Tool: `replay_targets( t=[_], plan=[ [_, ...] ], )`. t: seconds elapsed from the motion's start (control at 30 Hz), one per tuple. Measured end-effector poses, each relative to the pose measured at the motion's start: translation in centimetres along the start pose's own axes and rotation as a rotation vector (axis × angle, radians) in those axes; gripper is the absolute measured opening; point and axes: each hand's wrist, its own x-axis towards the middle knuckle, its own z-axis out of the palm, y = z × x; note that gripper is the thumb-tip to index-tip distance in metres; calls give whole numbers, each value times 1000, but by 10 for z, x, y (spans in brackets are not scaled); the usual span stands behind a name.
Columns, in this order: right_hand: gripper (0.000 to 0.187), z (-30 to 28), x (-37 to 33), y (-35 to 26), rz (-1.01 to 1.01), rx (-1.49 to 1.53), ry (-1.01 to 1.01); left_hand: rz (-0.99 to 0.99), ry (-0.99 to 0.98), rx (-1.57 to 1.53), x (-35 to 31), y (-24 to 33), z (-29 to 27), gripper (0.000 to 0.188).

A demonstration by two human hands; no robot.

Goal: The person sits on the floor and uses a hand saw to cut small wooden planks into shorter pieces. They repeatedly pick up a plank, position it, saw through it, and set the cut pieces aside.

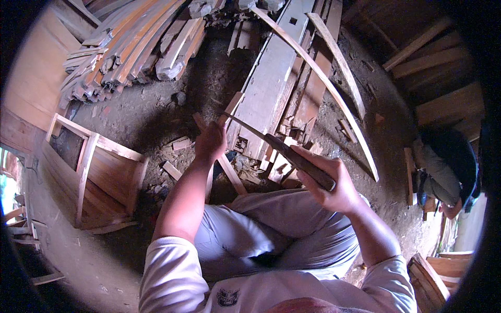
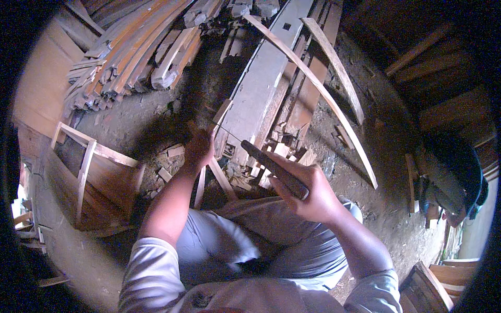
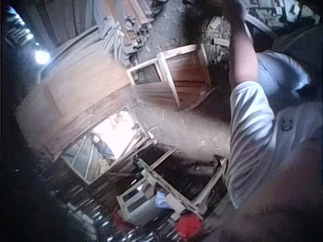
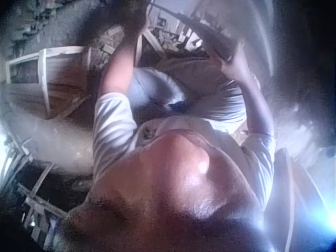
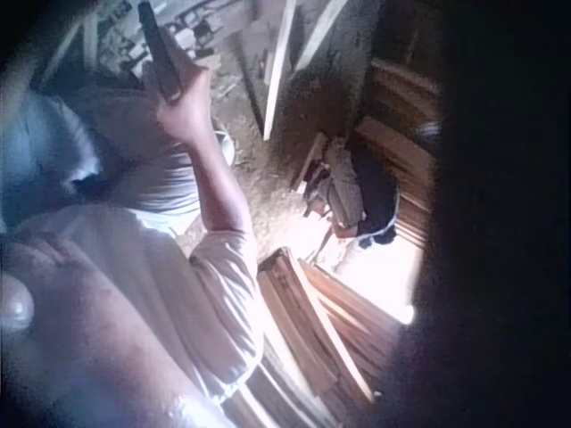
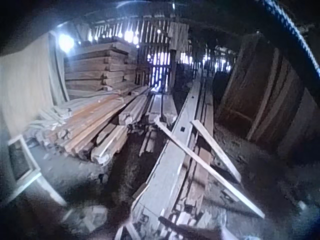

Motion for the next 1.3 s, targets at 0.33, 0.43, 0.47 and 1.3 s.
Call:
replay_targets(
  t=[0.33, 0.43, 0.47, 1.3],
  plan=[
    [57, 32, -52, 7, 60, 89, 102, 35, -123, -46, 4, -3, -22, 30],
    [55, 36, -62, 13, 99, 93, 195, -8, -113, -208, 5, 10, -44, 43],
    [54, 37, -65, 15, 113, 110, 216, 52, -19, -217, 6, 14, -49, 43],
    [53, 49, -61, 28, 76, -1, 196, 190, 260, 157, -6, -33, 54, 41]
  ],
)
